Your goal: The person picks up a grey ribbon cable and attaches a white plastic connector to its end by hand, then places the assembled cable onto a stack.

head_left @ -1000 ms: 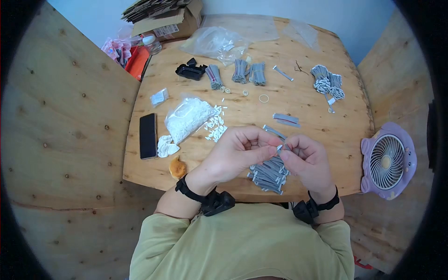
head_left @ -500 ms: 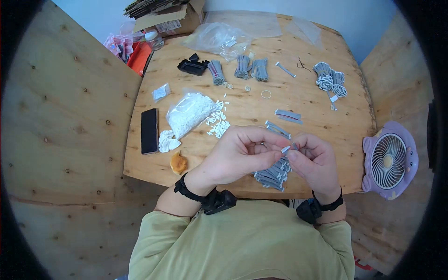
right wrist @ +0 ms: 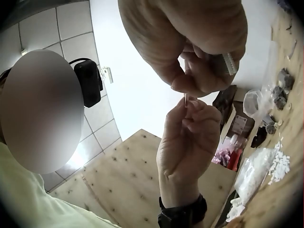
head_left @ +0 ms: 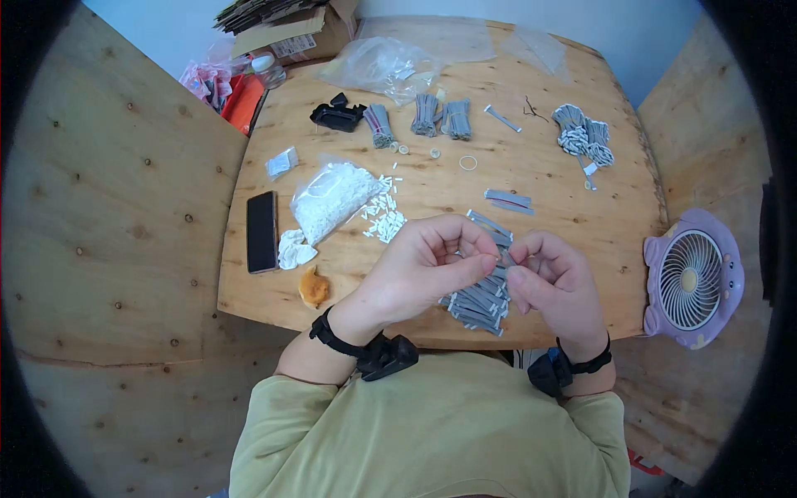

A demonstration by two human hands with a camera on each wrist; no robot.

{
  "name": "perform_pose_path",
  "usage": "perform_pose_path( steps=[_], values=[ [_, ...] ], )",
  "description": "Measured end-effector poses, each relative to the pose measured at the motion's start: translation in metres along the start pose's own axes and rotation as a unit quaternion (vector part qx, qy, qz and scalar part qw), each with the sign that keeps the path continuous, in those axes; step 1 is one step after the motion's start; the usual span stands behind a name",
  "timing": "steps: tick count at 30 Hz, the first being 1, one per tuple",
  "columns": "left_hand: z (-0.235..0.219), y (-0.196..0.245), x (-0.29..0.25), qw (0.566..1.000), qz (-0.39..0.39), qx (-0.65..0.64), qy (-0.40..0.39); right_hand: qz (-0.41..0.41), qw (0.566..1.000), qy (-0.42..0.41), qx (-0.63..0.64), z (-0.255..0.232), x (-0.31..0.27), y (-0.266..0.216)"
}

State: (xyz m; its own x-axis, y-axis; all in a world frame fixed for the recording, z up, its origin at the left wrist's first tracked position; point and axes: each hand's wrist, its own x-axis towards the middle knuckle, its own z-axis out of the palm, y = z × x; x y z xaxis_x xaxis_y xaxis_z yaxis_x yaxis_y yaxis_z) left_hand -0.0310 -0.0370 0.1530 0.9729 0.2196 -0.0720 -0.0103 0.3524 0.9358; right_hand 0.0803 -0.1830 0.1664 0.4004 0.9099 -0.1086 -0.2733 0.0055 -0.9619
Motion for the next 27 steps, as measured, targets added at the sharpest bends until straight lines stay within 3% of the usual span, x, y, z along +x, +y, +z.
perform_pose_path(
  steps=[27],
  values=[
    [0.0073, -0.0018, -0.0037, 0.999, 0.029, 0.029, 0.024, -0.014, 1.000, 0.016, 0.008, 0.0064, -0.0033, 0.0048]
  ],
)
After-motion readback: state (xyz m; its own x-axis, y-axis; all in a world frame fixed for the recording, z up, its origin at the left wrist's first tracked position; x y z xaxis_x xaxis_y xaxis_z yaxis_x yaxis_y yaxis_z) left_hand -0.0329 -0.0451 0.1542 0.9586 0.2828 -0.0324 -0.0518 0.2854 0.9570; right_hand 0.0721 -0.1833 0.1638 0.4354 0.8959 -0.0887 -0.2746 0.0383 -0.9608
